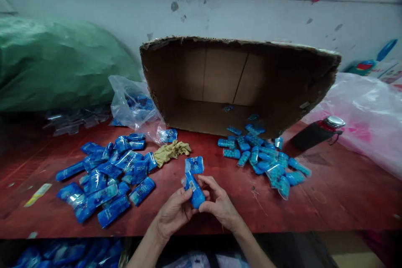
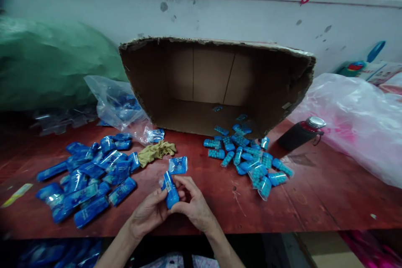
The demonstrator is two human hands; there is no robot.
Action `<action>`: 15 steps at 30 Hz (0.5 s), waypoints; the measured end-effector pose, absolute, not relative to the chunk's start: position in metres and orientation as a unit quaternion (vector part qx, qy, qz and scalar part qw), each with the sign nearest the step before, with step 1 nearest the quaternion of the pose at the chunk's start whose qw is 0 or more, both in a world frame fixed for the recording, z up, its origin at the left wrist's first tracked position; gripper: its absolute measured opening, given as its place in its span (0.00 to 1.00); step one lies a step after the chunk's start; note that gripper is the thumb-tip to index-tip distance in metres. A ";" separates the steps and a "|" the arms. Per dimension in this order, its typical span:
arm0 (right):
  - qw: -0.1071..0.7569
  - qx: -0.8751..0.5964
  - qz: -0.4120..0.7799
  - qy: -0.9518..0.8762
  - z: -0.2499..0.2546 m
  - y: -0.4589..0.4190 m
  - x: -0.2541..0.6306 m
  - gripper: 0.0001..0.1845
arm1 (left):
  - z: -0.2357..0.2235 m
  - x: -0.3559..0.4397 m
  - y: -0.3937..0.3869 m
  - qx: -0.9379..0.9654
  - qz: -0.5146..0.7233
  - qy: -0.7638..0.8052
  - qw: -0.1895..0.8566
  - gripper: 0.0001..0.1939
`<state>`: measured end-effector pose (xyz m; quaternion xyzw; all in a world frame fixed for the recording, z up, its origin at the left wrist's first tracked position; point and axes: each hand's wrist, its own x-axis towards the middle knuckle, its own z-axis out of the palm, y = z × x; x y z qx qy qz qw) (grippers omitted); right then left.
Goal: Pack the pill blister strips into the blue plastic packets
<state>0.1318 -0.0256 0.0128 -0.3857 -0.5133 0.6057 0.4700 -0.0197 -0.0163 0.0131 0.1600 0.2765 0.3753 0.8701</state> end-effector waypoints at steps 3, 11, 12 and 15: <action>0.428 -0.342 0.687 -0.477 0.009 -0.024 0.136 0.41 | 0.010 -0.019 -0.016 0.172 0.356 0.235 0.888 0.13; 0.397 -0.346 0.696 -0.489 0.015 -0.021 0.143 0.41 | 0.014 -0.005 -0.023 0.169 0.374 0.282 0.867 0.10; 0.398 -0.344 0.698 -0.485 0.015 -0.022 0.143 0.40 | 0.016 -0.002 -0.025 0.161 0.388 0.302 0.856 0.09; 0.400 -0.349 0.707 -0.467 0.013 -0.025 0.141 0.36 | 0.020 0.009 -0.032 0.126 0.428 0.356 0.821 0.09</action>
